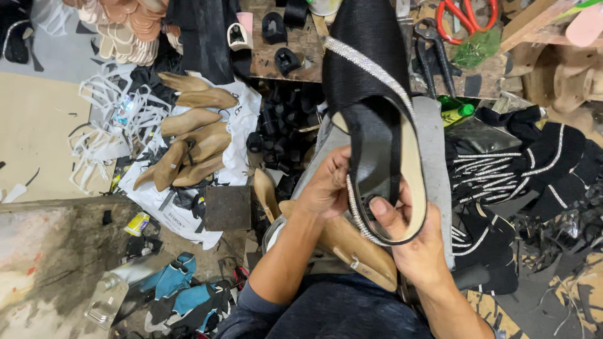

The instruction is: The person uses a hammer to tap a decorative strip onto a black shoe mounted on a wooden shoe last. They repeatedly strike the strip along the shoe's edge, then inspect the shoe and place it on a shelf. The person then picks up another shoe last and continues hammering a strip onto a second shoe.

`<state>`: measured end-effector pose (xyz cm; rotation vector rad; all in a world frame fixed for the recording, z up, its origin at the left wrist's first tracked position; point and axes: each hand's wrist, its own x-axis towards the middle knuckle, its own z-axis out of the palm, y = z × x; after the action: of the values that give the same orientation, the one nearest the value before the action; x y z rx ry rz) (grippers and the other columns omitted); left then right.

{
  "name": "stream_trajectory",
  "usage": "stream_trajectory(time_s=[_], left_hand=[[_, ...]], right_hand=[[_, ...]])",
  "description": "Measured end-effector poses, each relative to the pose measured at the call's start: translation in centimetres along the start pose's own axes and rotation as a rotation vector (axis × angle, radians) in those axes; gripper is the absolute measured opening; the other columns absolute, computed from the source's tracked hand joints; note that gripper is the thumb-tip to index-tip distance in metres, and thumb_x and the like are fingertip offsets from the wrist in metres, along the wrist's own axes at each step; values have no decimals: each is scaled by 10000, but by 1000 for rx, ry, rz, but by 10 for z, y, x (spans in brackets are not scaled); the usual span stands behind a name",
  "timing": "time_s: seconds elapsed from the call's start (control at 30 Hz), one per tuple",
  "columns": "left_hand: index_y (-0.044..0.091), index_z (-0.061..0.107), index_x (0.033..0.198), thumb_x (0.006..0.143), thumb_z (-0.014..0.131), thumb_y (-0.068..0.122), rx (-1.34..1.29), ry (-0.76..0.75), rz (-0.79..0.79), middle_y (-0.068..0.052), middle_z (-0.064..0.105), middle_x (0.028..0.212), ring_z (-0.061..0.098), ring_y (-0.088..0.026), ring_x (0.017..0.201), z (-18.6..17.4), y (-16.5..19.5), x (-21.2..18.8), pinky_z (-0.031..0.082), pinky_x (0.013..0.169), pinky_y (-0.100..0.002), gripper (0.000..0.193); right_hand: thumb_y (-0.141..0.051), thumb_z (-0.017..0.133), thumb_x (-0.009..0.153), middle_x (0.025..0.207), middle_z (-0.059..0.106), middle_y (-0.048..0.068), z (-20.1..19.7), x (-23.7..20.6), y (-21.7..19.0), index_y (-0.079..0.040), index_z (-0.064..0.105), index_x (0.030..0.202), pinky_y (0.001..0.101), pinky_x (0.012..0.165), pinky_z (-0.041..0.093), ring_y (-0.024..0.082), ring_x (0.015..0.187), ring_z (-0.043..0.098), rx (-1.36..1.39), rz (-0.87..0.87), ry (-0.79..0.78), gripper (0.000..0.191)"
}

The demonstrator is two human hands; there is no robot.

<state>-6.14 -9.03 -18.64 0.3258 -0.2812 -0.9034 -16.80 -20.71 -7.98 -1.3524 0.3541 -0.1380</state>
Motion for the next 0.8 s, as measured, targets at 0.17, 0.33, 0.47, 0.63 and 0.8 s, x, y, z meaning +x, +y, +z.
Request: stream_trajectory(time_s=[0.17,0.33,0.47,0.63,0.8], left_hand=[[-54,547,1367,751,956,315,-21,80,-66,-80,724,1184,718,-153,1075,-19,1,1,571,1004,-302,827],[-90,544,1304,928,854,129,-208,19,43,13,651,970,648,-37,858,-38,-12,-2,533,921,-220,534],[44,578,1408,919,857,282,-232,87,89,-111,688,1299,682,-236,1170,-32,-17,2,561,1028,-404,612],[115,590,1398,930,799,316,-631,129,176,-110,642,1401,626,-295,1298,-16,12,21,478,1166,-474,551],[141,570,1421,954,744,342,-589,156,182,-123,648,1401,624,-309,1310,-11,26,20,482,1158,-482,537]], right_hand=[[-213,699,932,863,726,72,-6,1,-2,51,638,1219,234,548,560,114,659,673,-52,120,21,395],[-208,697,925,833,703,58,-14,0,10,30,654,1220,226,564,513,100,653,631,-130,122,14,382],[-205,605,1005,898,723,71,-22,4,23,36,667,1155,244,693,529,109,767,642,-73,76,-129,290],[-151,543,1033,877,723,82,-24,13,23,16,686,1204,249,722,537,113,774,638,-84,112,-122,279],[-108,620,1018,911,723,85,-10,16,0,15,700,1193,246,726,538,110,777,641,-147,-23,30,229]])
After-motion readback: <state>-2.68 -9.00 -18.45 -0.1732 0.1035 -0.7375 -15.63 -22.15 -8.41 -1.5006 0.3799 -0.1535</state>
